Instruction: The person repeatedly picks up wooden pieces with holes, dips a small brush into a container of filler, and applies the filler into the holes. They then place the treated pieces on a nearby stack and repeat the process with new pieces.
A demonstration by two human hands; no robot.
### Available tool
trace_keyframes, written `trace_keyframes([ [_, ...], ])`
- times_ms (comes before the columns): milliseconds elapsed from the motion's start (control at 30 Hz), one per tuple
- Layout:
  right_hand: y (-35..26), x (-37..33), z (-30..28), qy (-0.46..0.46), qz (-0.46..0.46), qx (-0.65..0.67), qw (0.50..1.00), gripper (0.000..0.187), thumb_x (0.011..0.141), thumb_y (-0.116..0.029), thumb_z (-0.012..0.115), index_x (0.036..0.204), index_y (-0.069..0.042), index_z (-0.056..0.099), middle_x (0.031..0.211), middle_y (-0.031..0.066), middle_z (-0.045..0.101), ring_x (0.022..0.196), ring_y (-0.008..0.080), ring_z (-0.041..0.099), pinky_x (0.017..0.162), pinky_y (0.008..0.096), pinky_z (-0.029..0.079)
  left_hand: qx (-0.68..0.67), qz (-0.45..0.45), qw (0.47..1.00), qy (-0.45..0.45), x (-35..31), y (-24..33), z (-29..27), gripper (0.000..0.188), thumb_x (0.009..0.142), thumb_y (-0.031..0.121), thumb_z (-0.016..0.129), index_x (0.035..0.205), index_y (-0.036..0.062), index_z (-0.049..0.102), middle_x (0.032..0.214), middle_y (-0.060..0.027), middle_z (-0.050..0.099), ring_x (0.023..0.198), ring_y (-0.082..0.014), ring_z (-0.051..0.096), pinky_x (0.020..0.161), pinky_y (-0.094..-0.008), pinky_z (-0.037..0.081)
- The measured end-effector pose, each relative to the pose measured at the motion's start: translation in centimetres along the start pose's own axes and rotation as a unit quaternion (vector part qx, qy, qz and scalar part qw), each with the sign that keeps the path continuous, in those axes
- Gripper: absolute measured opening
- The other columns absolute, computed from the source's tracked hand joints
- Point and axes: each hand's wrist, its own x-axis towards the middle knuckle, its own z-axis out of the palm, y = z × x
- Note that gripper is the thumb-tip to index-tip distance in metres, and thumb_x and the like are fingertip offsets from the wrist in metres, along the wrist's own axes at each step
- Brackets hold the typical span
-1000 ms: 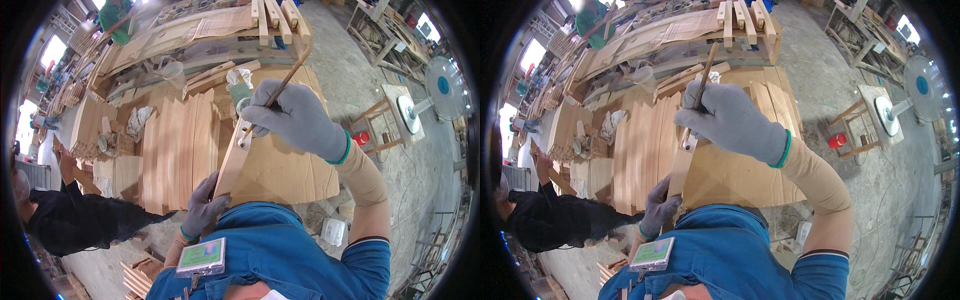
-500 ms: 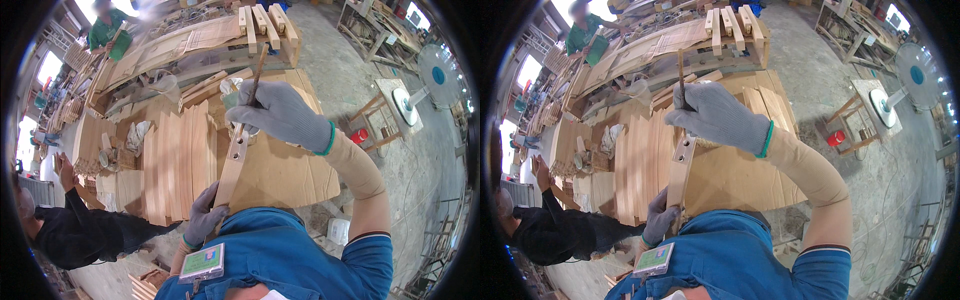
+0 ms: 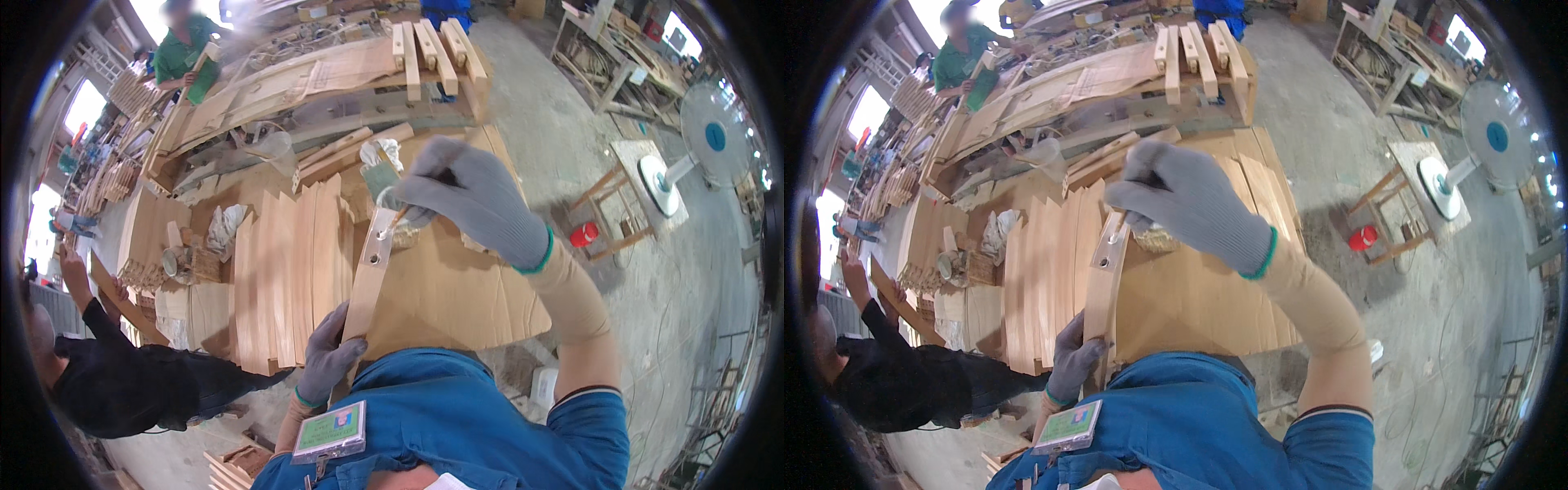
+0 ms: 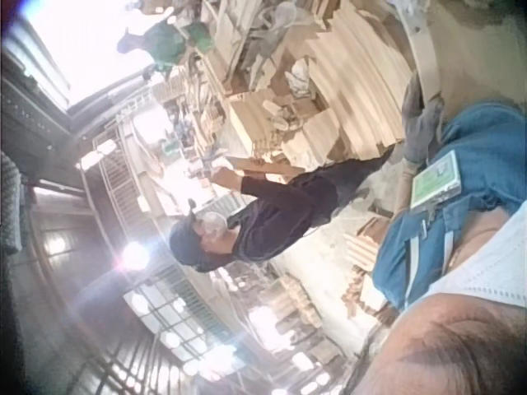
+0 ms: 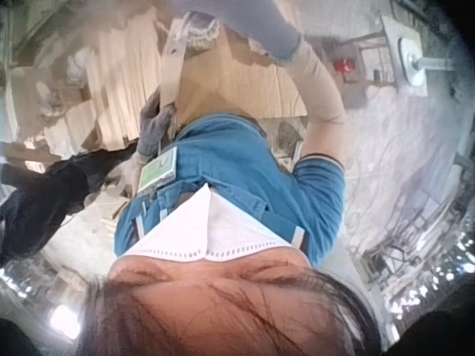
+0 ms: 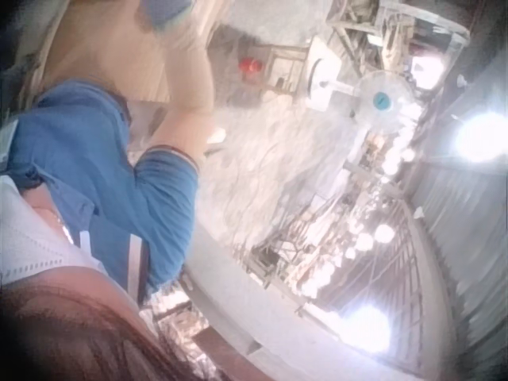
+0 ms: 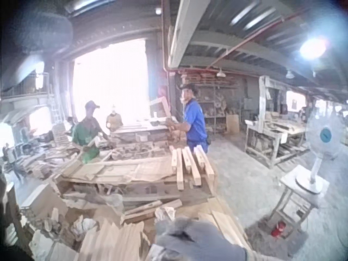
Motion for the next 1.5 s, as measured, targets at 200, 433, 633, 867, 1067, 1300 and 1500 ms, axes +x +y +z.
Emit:
trace_keyframes([
  [200,3.1,-3.6,1.6,0.174,-0.054,0.215,0.959,0.005,0.089,0.002,0.054,0.085,-0.001,0.053,0.087,0.0139,0.062,0.075,0.0208,0.066,0.07,0.0325,0.058,-0.019,-0.025,1.0,0.001,-0.1,1.3,-0.8,0.062,0.074,0.006,0.062,0.133,-0.0044,0.047,0.12,-0.0075,0.053,0.11,-0.0145,0.05,0.095,-0.0269,0.039],
  [433,7.1,-5.2,4.2,0.21,-0.096,0.307,0.923,0.01,0.087,0.007,0.051,0.083,-0.001,0.05,0.093,0.0171,0.06,0.081,0.0228,0.065,0.074,0.0372,0.059,-0.01,-0.013,1.0,-0.022,-0.3,2.4,-0.5,0.063,0.072,0.01,0.066,0.13,-0.0058,0.048,0.116,-0.0075,0.053,0.108,-0.0139,0.05,0.094,-0.0267,0.039],
  [633,6.8,-5.5,4.0,0.2,-0.115,0.238,0.943,0.015,0.082,0.013,0.052,0.085,-0.002,0.049,0.095,0.0169,0.058,0.093,0.0233,0.061,0.082,0.0381,0.057,-0.025,-0.007,0.999,-0.021,-0.5,2.6,-0.4,0.065,0.072,0.01,0.066,0.131,-0.0058,0.047,0.117,-0.009,0.053,0.109,-0.0155,0.05,0.095,-0.0277,0.039],
  [867,6.4,-5.8,4.0,0.178,-0.101,0.288,0.935,0.02,0.078,0.016,0.05,0.086,-0.002,0.049,0.097,0.0153,0.057,0.093,0.024,0.061,0.083,0.0385,0.056,-0.011,-0.017,1.0,-0.022,-0.5,2.4,-0.7,0.07,0.07,0.01,0.069,0.133,-0.005,0.045,0.122,-0.0104,0.052,0.113,-0.0174,0.05,0.098,-0.0289,0.038],
  [1067,6.7,-5.4,3.6,0.186,-0.097,0.311,0.927,0.02,0.078,0.016,0.05,0.085,-0.002,0.049,0.097,0.0168,0.058,0.091,0.0246,0.062,0.083,0.0376,0.056,0.006,-0.009,1.0,-0.022,-0.6,1.8,-0.9,0.072,0.069,0.012,0.071,0.134,-0.004,0.045,0.122,-0.0115,0.053,0.114,-0.0188,0.051,0.099,-0.0299,0.039],
  [1300,6.6,-5.9,4.0,0.203,-0.122,0.29,0.927,0.02,0.079,0.017,0.048,0.085,-0.002,0.048,0.097,0.0175,0.058,0.093,0.0253,0.062,0.082,0.0385,0.057,0.006,-0.007,1.0,-0.013,-0.8,1.8,-0.9,0.072,0.069,0.013,0.072,0.134,-0.004,0.046,0.121,-0.0122,0.054,0.113,-0.0195,0.051,0.099,-0.0303,0.039],
  [1500,6.8,-6.1,4.4,0.182,-0.142,0.253,0.94,0.02,0.079,0.017,0.049,0.086,-0.002,0.047,0.097,0.0171,0.058,0.094,0.0254,0.062,0.081,0.0395,0.058,0.0,0.001,1.0,-0.02,-0.8,1.6,-0.9,0.073,0.07,0.015,0.071,0.135,-0.004,0.045,0.121,-0.0121,0.054,0.113,-0.0193,0.051,0.098,-0.0305,0.039],
])
